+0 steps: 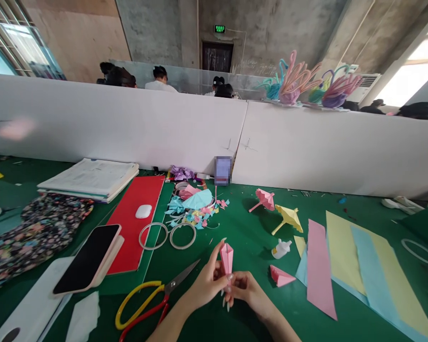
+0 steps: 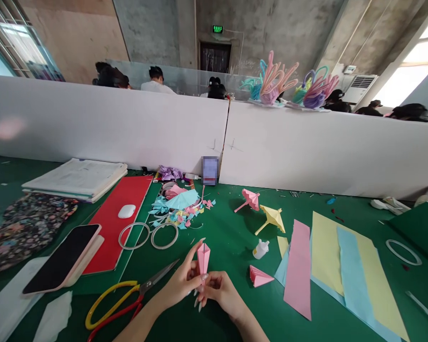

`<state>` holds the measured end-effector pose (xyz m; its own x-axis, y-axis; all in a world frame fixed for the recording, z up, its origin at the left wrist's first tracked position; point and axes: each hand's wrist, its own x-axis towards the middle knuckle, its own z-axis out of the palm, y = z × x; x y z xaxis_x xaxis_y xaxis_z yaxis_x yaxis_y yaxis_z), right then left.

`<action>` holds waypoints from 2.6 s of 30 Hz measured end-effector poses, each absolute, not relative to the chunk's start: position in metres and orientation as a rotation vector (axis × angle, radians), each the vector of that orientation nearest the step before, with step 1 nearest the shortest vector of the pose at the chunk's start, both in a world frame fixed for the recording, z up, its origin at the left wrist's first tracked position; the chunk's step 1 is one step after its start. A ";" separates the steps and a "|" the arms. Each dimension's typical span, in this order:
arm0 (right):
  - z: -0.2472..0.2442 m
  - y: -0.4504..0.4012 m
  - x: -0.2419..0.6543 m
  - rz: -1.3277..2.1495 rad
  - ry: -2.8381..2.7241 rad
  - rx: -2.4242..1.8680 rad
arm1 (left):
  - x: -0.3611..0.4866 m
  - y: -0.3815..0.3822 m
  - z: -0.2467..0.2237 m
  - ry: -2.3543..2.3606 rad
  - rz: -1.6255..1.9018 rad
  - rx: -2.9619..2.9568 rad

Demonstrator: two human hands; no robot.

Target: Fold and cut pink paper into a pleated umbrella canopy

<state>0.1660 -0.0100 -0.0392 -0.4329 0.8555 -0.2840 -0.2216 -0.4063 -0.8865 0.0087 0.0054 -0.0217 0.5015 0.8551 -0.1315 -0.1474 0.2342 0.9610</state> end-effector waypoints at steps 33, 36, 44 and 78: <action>-0.047 -0.008 0.168 1.886 -1.202 -0.998 | 0.010 0.005 -0.032 0.764 0.799 1.045; -0.046 -0.007 0.168 1.876 -1.238 -0.966 | 0.010 0.005 -0.033 0.793 0.836 1.063; -0.053 -0.005 0.168 1.848 -1.241 -0.965 | 0.010 0.007 -0.037 0.788 0.870 1.109; -0.046 -0.007 0.172 1.882 -1.290 -0.897 | 0.015 0.004 -0.029 0.780 0.896 1.106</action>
<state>0.1724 -0.0072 -0.0461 -0.5342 0.8296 -0.1624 -0.1481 -0.2809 -0.9482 0.0150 0.0036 -0.0290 0.4367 0.8956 -0.0843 -0.2068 0.1911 0.9595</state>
